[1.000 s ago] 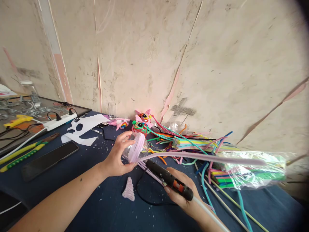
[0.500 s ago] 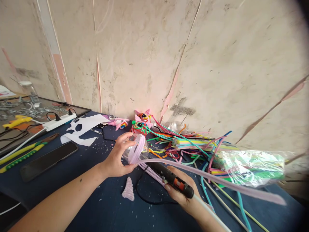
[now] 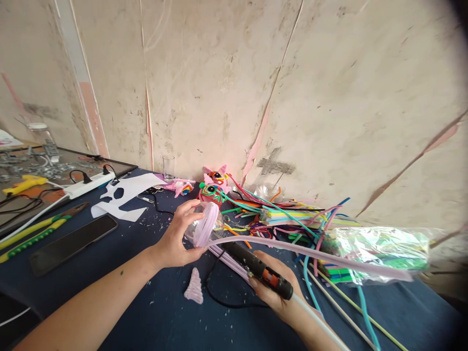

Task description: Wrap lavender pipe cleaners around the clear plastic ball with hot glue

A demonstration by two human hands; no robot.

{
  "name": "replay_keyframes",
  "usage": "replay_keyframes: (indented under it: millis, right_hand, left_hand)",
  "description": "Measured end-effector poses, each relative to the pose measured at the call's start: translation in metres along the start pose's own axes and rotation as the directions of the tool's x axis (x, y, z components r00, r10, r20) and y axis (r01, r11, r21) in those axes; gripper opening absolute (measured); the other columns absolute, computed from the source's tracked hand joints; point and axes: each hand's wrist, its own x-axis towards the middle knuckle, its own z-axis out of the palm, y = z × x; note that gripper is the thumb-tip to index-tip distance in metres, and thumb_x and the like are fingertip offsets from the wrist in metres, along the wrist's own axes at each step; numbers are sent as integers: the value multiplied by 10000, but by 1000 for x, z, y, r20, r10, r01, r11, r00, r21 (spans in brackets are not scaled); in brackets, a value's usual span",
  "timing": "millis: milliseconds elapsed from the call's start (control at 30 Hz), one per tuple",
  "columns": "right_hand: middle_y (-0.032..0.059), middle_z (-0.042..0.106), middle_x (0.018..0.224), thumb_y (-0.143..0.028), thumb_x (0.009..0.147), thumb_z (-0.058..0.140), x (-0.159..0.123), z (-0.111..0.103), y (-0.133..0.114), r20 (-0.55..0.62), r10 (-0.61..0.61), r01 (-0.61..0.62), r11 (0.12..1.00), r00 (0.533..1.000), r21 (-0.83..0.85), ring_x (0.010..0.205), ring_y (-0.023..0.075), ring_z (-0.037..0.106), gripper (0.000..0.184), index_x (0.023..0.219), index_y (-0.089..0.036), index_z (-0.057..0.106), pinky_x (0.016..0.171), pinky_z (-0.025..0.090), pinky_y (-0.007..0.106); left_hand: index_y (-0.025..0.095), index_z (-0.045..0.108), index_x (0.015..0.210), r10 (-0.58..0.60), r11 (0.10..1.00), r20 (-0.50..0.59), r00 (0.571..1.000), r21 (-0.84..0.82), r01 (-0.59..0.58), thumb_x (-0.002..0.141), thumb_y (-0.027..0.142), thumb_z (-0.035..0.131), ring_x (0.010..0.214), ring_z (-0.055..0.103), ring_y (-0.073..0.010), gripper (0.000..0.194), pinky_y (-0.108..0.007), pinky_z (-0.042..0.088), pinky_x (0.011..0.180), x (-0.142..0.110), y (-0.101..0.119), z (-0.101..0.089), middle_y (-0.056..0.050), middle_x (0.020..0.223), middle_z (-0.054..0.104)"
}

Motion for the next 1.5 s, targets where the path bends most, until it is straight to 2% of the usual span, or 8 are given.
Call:
replay_keyframes:
  millis: [167,267,367,500,667,833,1100,1500]
  right_hand:
    - [-15,520,607,-298,838,532,-2,-2,2,-6,32,-32,999,999,-28,514,127,478,151,713,-217,507,472,374,227]
    - [-21,515,605,-285,832,530,1,-2,0,18,-5,6,1000,1000,-14,514,119,471,149,705,-215,497,485,374,225]
    - [-32,500,591,-267,832,514,4,-2,-3,-7,-43,43,999,999,3,499,108,452,157,690,-214,474,485,367,220]
    - [-33,485,584,-279,837,520,4,-2,-4,-35,-8,7,1000,999,-15,493,110,442,181,677,-216,462,466,356,218]
    - [-43,456,572,-282,836,524,4,-2,-4,-9,-43,43,999,999,3,482,102,418,203,662,-217,441,460,343,212]
    - [-39,474,588,-264,834,512,4,-1,-4,-50,10,-8,1000,999,25,494,103,428,187,666,-212,449,487,359,217]
    - [-35,486,584,-280,825,513,4,-1,0,47,-43,41,998,998,36,496,99,426,181,669,-209,454,476,345,212]
    - [-10,528,596,-336,834,540,-1,-1,2,-64,99,-97,995,993,38,518,133,473,226,649,-210,504,506,412,248]
  left_hand:
    - [222,369,1316,8,1000,1,1000,6,-8,702,156,685,1320,386,-339,694,-544,401,1045,1,1,0,-174,1373,381]
    - [220,369,1317,5,1000,3,1000,6,-5,702,149,682,1323,382,-337,694,-540,402,1047,1,0,0,-173,1372,382]
    - [217,368,1317,3,1000,16,1000,-3,-3,704,161,687,1331,374,-334,694,-537,396,1057,0,0,0,-176,1378,373]
    - [227,357,1322,6,1000,22,1000,-7,-6,710,163,683,1326,377,-333,696,-543,403,1051,0,1,1,-173,1380,365]
    - [219,361,1317,11,1000,19,1000,2,-11,710,160,686,1326,379,-333,691,-541,394,1055,1,0,0,-177,1376,370]
    - [210,367,1314,13,1000,29,999,-10,-13,700,141,676,1325,377,-335,691,-545,392,1050,0,1,0,-182,1374,374]
    - [212,378,1310,-2,1000,10,1000,-16,3,694,147,686,1326,381,-332,692,-537,389,1055,0,-1,1,-173,1367,385]
    - [234,354,1322,9,1000,49,999,-25,-8,703,155,684,1312,393,-354,706,-566,396,1031,0,2,1,-185,1371,386]
